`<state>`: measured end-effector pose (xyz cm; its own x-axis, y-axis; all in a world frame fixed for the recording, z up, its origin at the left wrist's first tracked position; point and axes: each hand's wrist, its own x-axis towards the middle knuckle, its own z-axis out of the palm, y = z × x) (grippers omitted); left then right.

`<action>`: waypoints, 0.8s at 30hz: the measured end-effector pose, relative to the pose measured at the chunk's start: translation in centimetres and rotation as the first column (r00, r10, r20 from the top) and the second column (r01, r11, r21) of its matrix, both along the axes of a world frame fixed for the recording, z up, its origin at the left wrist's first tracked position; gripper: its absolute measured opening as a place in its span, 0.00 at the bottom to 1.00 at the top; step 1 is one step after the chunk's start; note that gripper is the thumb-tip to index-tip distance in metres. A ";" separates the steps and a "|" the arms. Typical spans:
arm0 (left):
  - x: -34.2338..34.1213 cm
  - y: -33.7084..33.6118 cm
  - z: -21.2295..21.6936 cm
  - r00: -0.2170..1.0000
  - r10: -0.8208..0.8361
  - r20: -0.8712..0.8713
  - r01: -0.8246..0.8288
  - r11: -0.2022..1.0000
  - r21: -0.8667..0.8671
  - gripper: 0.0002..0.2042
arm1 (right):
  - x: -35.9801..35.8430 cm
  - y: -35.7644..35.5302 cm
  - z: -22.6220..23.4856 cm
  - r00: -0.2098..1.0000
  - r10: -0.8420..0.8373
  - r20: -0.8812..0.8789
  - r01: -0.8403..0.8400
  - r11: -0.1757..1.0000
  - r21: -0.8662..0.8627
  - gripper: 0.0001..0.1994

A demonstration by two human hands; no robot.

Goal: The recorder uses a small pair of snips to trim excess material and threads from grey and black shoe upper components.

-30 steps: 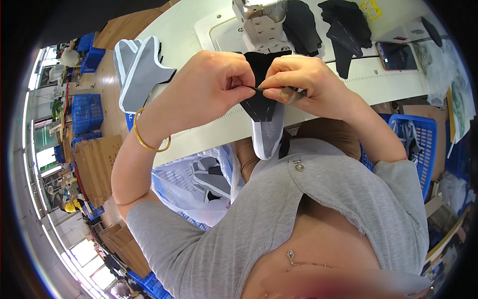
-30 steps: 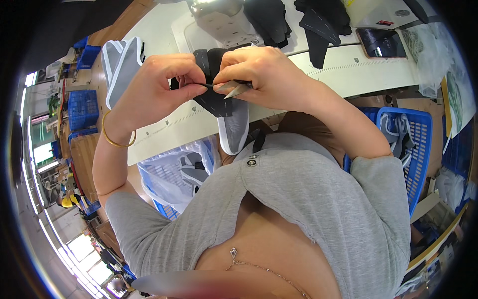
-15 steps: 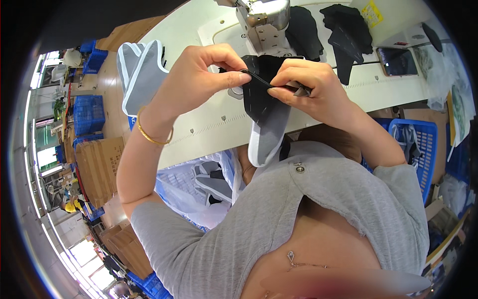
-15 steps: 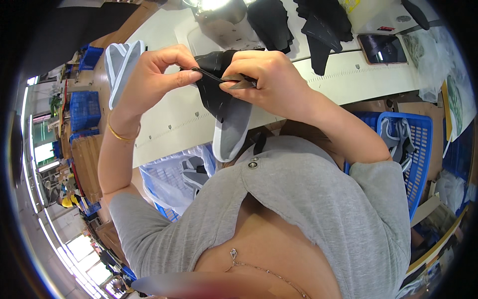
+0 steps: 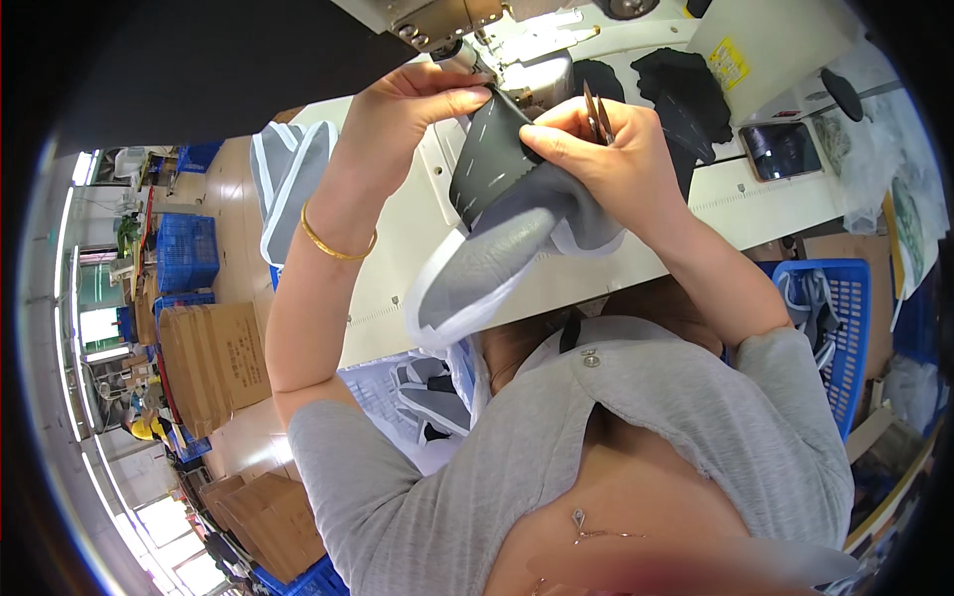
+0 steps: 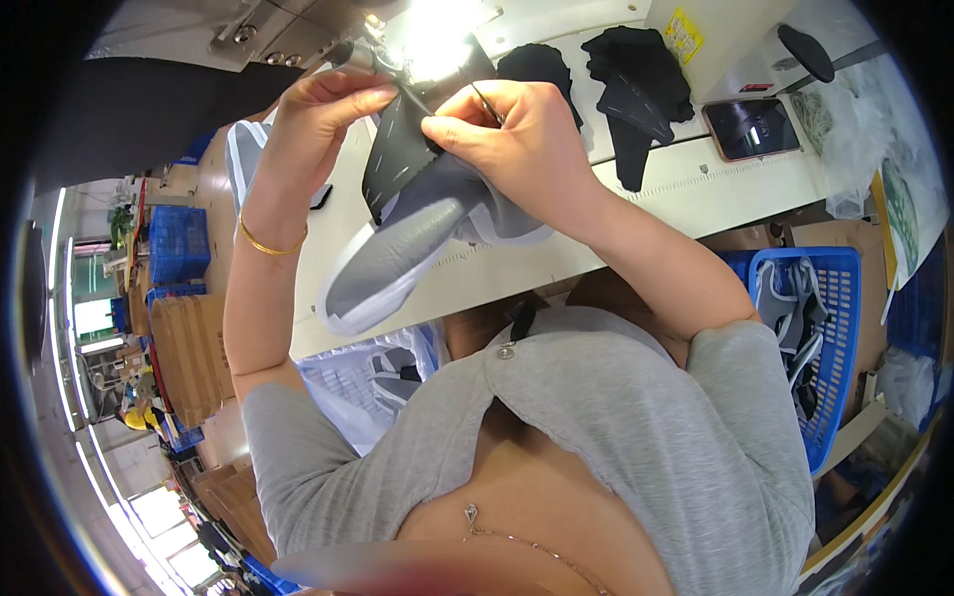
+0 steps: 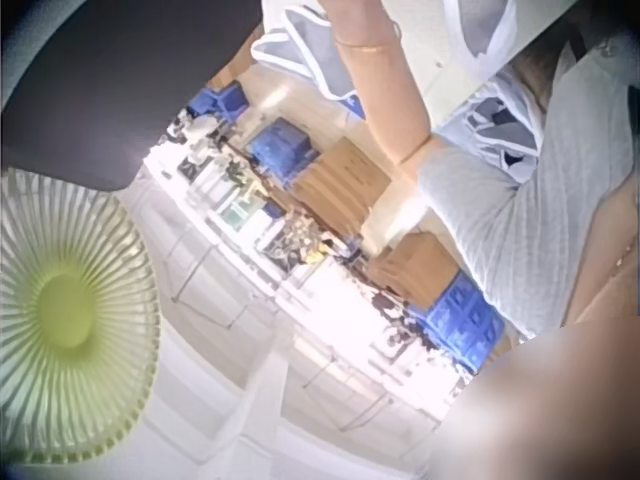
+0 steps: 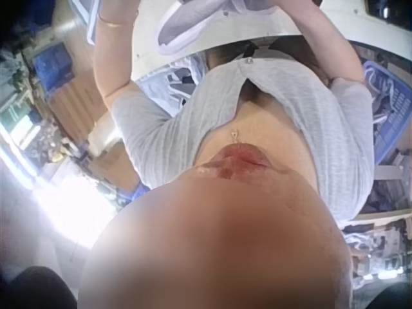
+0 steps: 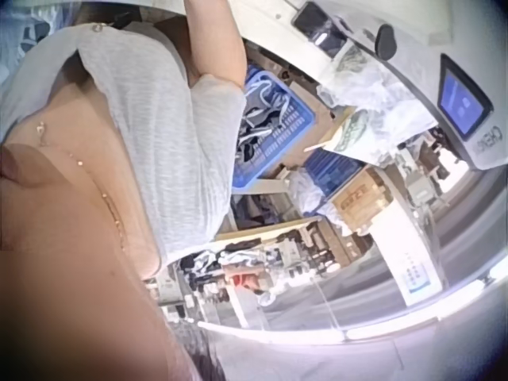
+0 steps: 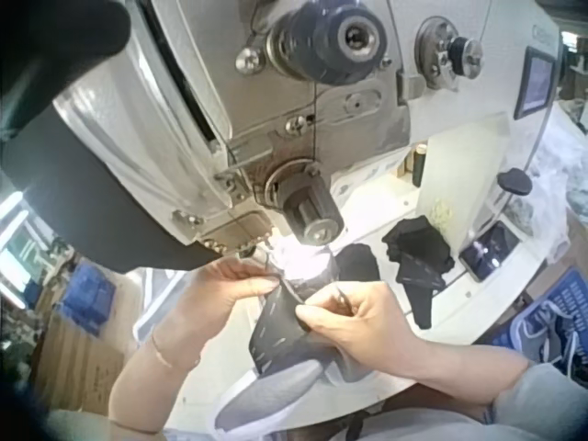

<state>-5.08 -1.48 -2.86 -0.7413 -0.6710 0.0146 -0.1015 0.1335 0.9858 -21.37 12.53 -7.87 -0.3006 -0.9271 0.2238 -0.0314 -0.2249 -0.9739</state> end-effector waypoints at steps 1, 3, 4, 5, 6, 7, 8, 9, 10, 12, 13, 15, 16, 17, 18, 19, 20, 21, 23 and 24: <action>-0.3 0.0 0.1 0.999 0.032 -0.039 -0.031 0.999 0.023 0.07 | -0.2 -0.3 0.1 1.000 -0.010 0.005 0.010 1.000 -0.008 0.09; -0.5 -1.1 0.3 0.994 0.106 0.031 -0.107 0.993 0.049 0.10 | -0.4 -1.0 0.0 1.000 -0.017 0.018 0.018 0.999 -0.035 0.09; -0.4 -1.5 -0.1 0.994 0.107 0.031 -0.108 0.993 0.044 0.10 | -0.4 -1.2 -0.1 0.999 -0.021 0.032 0.023 0.998 -0.057 0.10; -0.3 -1.8 -0.4 0.992 0.123 0.019 -0.124 0.992 0.039 0.11 | -0.4 -1.3 0.0 0.999 -0.019 0.033 0.021 0.998 -0.051 0.10; -0.6 -1.9 -0.4 0.991 0.132 0.005 -0.132 0.990 0.038 0.12 | -0.6 -1.4 0.0 0.999 -0.024 0.032 0.026 0.998 -0.052 0.10; -0.8 -1.9 -0.3 0.992 0.128 0.004 -0.128 0.991 0.037 0.12 | -0.7 -1.6 0.0 0.999 -0.023 0.038 0.025 0.999 -0.047 0.10; -0.9 -1.9 -0.1 0.988 0.154 0.029 -0.156 0.986 0.054 0.12 | -0.8 -1.6 0.0 0.999 -0.021 0.043 0.023 0.999 -0.042 0.10; -0.9 -1.8 -0.1 0.982 0.181 0.056 -0.185 0.980 0.070 0.13 | -0.8 -1.7 -0.1 0.999 -0.024 0.044 0.026 0.999 -0.042 0.10; -1.0 -1.7 -0.1 0.982 0.178 0.057 -0.182 0.981 0.070 0.13 | -0.8 -1.7 -0.3 0.998 -0.024 0.059 0.026 0.999 -0.044 0.11; -1.2 -1.3 0.0 0.986 0.168 0.022 -0.169 0.983 0.077 0.13 | -0.8 -1.7 -0.4 0.997 -0.025 0.075 0.028 0.999 -0.045 0.11; -1.3 -1.0 0.1 0.986 0.166 0.022 -0.167 0.983 0.078 0.13 | -0.8 -1.7 -0.4 0.997 -0.020 0.078 0.024 0.998 -0.055 0.11; -1.5 -0.4 0.1 0.976 0.216 0.013 -0.216 0.974 0.062 0.12 | -0.7 -1.7 -0.5 0.997 -0.012 0.080 0.017 0.998 -0.063 0.11; -1.2 -0.7 -0.2 0.976 0.220 0.012 -0.220 0.973 0.063 0.12 | -0.6 -1.8 -0.6 0.998 -0.017 0.066 0.023 0.996 -0.086 0.11; -0.6 -1.3 -0.8 0.975 0.214 0.054 -0.211 0.976 -0.053 0.12 | -0.4 -1.8 -0.6 0.998 -0.023 0.052 0.028 0.994 -0.110 0.11; -0.5 -1.4 -1.0 0.973 0.210 0.095 -0.192 0.967 -0.168 0.12 | -0.3 -1.8 -0.6 0.998 -0.021 0.050 0.027 0.994 -0.110 0.11; -0.4 -1.3 -1.3 0.973 0.212 0.093 -0.194 0.966 -0.169 0.12 | 0.0 -1.8 -0.5 0.999 -0.031 0.036 0.035 0.995 -0.097 0.11; -0.3 -1.1 -1.5 0.956 0.293 0.011 -0.261 0.866 -0.427 0.12 | 0.1 -1.7 -0.5 0.999 -0.040 0.021 0.042 0.995 -0.085 0.11; -0.6 -0.7 -1.5 0.936 0.340 -0.088 -0.314 0.699 -0.643 0.11 | -0.1 -1.7 -0.4 0.999 -0.046 0.020 0.048 0.995 -0.082 0.11; -0.2 0.8 -1.1 0.936 0.351 0.014 -0.279 0.767 -0.577 0.11 | -0.5 -1.6 -0.3 0.999 -0.025 -0.025 0.025 1.000 -0.004 0.08; 0.3 1.6 -0.7 0.924 0.363 0.119 -0.257 0.821 -0.510 0.12 | -0.4 -1.5 -0.3 0.999 -0.023 -0.024 0.022 1.000 -0.006 0.08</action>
<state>-4.76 0.14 -3.52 -0.5167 -0.8137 0.2663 -0.4071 0.5071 0.7597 -21.78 10.99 -8.18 -0.3158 -0.9189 0.2365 -0.0602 -0.2294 -0.9715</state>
